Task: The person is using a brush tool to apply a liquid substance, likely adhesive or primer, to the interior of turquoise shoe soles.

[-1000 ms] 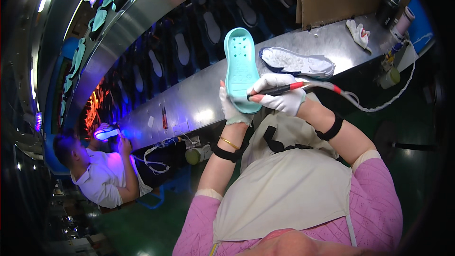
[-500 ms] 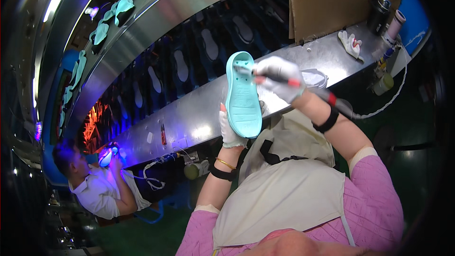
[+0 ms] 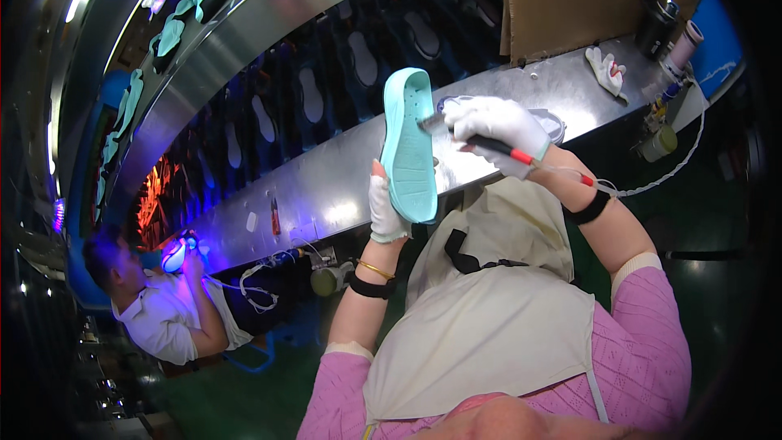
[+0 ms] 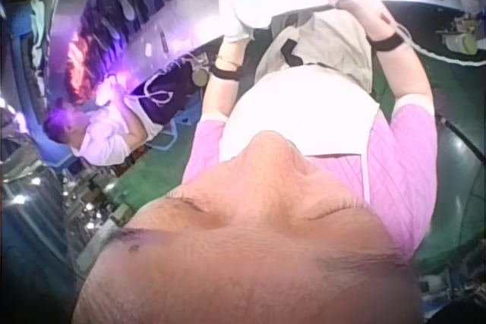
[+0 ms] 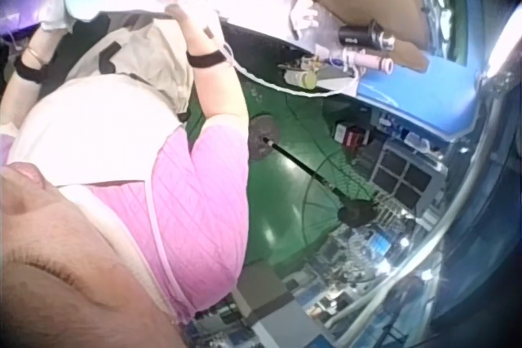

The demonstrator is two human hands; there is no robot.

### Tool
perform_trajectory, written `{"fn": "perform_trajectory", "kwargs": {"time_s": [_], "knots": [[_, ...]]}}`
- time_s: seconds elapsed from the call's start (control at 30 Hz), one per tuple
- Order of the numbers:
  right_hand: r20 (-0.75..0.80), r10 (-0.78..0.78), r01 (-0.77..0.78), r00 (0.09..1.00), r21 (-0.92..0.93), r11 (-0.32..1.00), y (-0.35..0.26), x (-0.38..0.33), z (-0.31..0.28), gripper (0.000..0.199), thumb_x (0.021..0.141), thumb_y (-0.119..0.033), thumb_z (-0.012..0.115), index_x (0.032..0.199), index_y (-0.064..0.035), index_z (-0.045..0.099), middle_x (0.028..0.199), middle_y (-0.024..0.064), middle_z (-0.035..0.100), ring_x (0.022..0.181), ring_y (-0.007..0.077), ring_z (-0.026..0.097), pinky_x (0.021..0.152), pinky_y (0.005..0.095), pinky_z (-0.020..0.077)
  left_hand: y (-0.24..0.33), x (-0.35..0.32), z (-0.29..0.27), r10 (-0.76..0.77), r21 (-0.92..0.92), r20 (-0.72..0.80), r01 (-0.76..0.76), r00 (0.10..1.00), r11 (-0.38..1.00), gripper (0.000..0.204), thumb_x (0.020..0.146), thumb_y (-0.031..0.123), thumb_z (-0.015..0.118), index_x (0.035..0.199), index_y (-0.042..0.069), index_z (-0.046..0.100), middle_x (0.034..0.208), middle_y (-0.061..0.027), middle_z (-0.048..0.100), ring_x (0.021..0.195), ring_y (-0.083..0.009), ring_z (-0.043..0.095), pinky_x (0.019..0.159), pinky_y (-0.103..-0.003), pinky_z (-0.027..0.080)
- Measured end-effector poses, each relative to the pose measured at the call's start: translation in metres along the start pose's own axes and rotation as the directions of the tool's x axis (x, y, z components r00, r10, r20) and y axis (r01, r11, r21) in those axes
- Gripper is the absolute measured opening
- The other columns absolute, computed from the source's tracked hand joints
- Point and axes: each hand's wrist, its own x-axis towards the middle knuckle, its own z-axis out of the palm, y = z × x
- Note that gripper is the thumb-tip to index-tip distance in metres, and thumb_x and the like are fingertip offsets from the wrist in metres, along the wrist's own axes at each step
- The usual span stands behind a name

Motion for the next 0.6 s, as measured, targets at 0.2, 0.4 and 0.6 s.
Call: {"fn": "perform_trajectory", "kwargs": {"time_s": [0.2,0.4,0.6], "knots": [[0.073,-0.072,0.074,0.995,-0.025,0.997,-0.023,0.003,-0.008,0.021,0.067,0.0,0.069,0.086,-0.0025,0.061,0.096,0.0146,0.063,0.088,0.0314,0.061,0.08,0.0363,0.0489,0.007,0.004,0.011,0.045,0.011,-0.065,-0.044,0.997,0.999,0.069,0.093,0.057,0.024,0.124,0.0,0.047,0.107,-0.0168,0.061,0.092,-0.025,0.062,0.084,-0.036,0.05],[0.355,0.009,-0.051,0.935,0.107,0.993,-0.015,-0.011,0.01,0.024,0.066,0.006,0.067,0.085,-0.0076,0.063,0.097,0.0119,0.062,0.084,0.0253,0.061,0.073,0.0318,0.0498,0.023,0.013,0.0,0.058,-0.098,0.101,-0.048,0.993,0.994,0.062,0.097,0.049,0.018,0.124,0.001,0.046,0.108,-0.014,0.061,0.092,-0.0206,0.062,0.082,-0.032,0.052],[0.103,-0.039,0.017,0.994,0.2,0.98,-0.032,0.004,-0.025,0.017,0.068,0.005,0.068,0.081,-0.0035,0.061,0.091,0.0136,0.064,0.085,0.0287,0.061,0.076,0.0346,0.0482,0.059,0.025,0.023,0.139,-0.012,0.057,-0.139,0.989,0.99,0.07,0.092,0.058,0.027,0.127,0.0,0.046,0.104,-0.02,0.062,0.093,-0.027,0.063,0.082,-0.035,0.051]]}}
